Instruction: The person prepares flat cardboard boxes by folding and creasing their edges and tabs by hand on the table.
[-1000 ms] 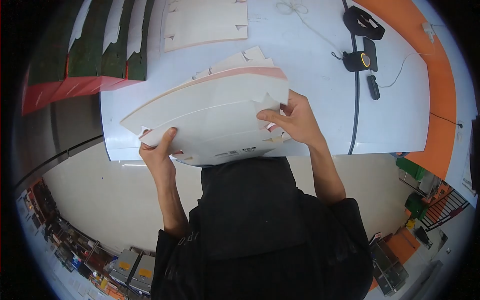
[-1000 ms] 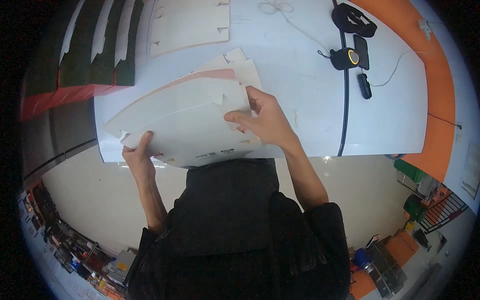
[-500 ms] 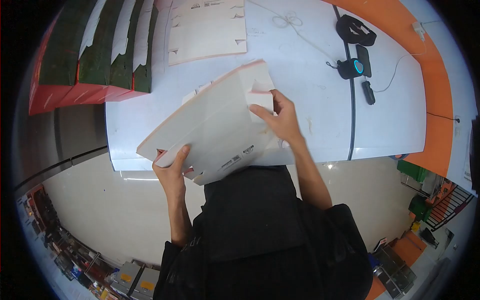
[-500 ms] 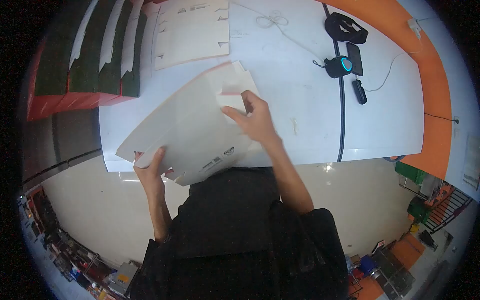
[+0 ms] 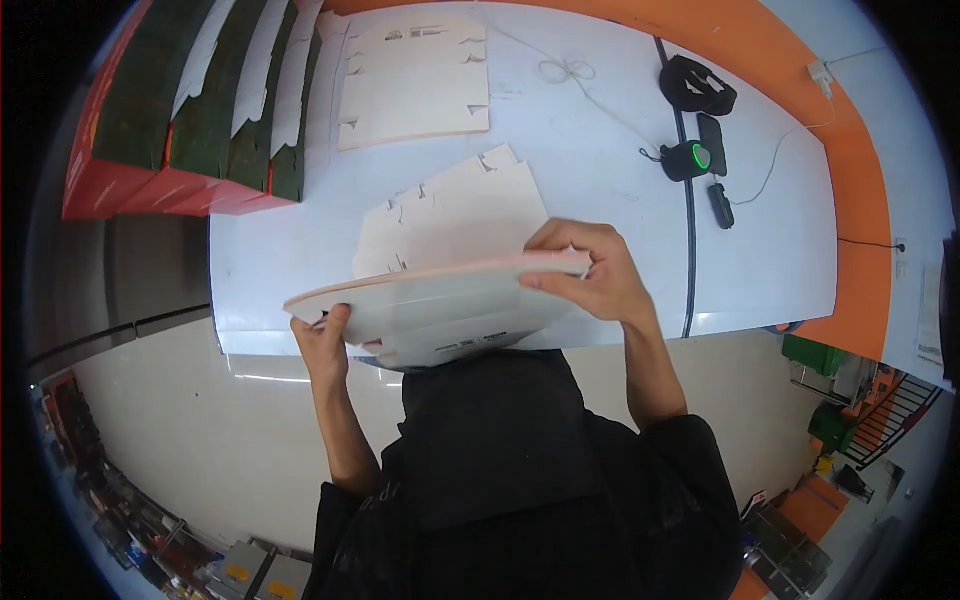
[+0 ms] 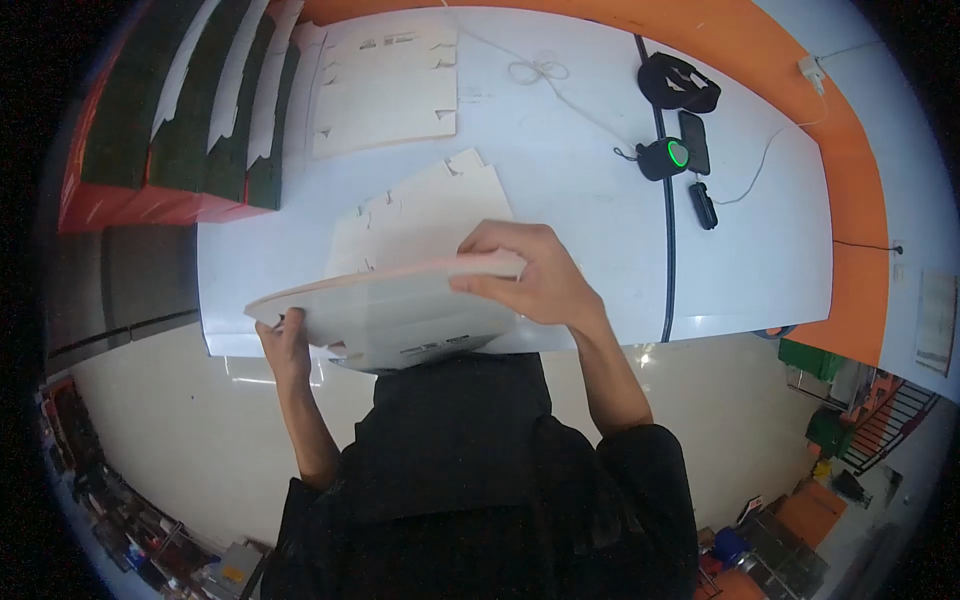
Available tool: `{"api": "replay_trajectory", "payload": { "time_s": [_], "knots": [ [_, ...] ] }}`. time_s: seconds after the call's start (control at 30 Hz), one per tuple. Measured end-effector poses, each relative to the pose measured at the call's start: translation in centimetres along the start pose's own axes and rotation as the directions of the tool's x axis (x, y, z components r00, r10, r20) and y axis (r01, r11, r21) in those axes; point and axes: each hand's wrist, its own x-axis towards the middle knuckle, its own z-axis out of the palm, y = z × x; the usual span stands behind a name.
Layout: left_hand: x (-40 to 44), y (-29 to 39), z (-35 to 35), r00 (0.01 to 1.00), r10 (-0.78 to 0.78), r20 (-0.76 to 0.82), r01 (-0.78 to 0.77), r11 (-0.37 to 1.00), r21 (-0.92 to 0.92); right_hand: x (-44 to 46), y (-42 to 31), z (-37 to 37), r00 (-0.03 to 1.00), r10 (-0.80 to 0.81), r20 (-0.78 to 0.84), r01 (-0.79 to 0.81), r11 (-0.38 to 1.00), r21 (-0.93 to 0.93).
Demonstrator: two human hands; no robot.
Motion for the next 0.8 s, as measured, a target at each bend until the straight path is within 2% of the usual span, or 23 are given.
{"api": "replay_trajectory", "payload": {
  "time_s": [0.07, 0.1, 0.17, 0.2, 0.27, 0.3, 0.4, 0.5, 0.53, 0.6, 0.63, 0.7, 0.73, 0.8],
  "knots": [
    [0.6, -1.6, -0.6, 1.0, 0.023, 0.019, -0.019, 0.988, -0.156, -0.4, -2.2, -0.5, 0.976, 0.007, 0.22, -0.041, 0.988, 0.151],
    [1.1, -2.3, -1.0, 0.998, 0.044, 0.047, -0.033, 0.978, -0.207, -0.3, -3.0, -0.6, 0.946, -0.041, 0.323, -0.01, 0.988, 0.154],
    [2.2, -1.4, -0.1, 0.985, 0.044, 0.165, -0.005, 0.973, -0.231, 1.0, -3.8, -0.5, 0.847, -0.134, 0.514, 0.051, 0.984, 0.172],
    [2.7, -0.8, 0.3, 0.975, 0.045, 0.218, 0.01, 0.97, -0.244, 1.4, -3.7, 0.0, 0.797, -0.167, 0.58, 0.025, 0.969, 0.245],
    [3.8, -0.3, 1.4, 0.934, 0.056, 0.352, 0.027, 0.974, -0.225, 3.0, -3.4, 1.5, 0.672, -0.265, 0.691, -0.027, 0.924, 0.38],
    [4.2, 0.3, 1.7, 0.908, 0.067, 0.414, 0.026, 0.976, -0.216, 3.9, -3.7, 2.4, 0.563, -0.288, 0.775, -0.077, 0.915, 0.396],
    [3.5, 2.3, 2.6, 0.883, 0.026, 0.469, 0.073, 0.979, -0.191, 5.1, -2.8, 5.4, 0.312, -0.47, 0.826, -0.165, 0.829, 0.534],
    [2.5, 2.7, 2.0, 0.872, 0.11, 0.477, -0.027, 0.984, -0.178, 4.9, -1.9, 7.2, 0.322, -0.644, 0.694, -0.192, 0.674, 0.714],
    [2.2, 2.7, 1.5, 0.871, 0.131, 0.474, -0.061, 0.985, -0.161, 4.9, -1.8, 7.0, 0.355, -0.618, 0.701, -0.188, 0.688, 0.701],
    [1.3, 2.2, 0.4, 0.91, 0.129, 0.394, -0.011, 0.958, -0.288, 4.6, -1.7, 5.3, 0.423, -0.562, 0.711, -0.176, 0.719, 0.672],
    [0.8, 1.9, -0.2, 0.926, 0.128, 0.356, 0.007, 0.935, -0.354, 4.3, -1.7, 4.1, 0.547, -0.49, 0.678, -0.119, 0.757, 0.643],
    [-0.1, 0.9, -0.9, 0.989, 0.089, 0.116, -0.044, 0.938, -0.345, 3.7, -1.6, 1.1, 0.763, -0.342, 0.548, -0.019, 0.837, 0.547],
    [-0.5, 1.3, -0.7, 0.998, 0.069, -0.005, -0.067, 0.938, -0.34, 3.4, -1.6, -0.1, 0.842, -0.221, 0.492, -0.021, 0.898, 0.439],
    [-1.2, 2.6, 0.0, 0.998, 0.043, -0.038, -0.049, 0.981, -0.188, 2.8, -1.3, -1.5, 0.951, 0.001, 0.31, -0.069, 0.976, 0.209]
  ]
}}
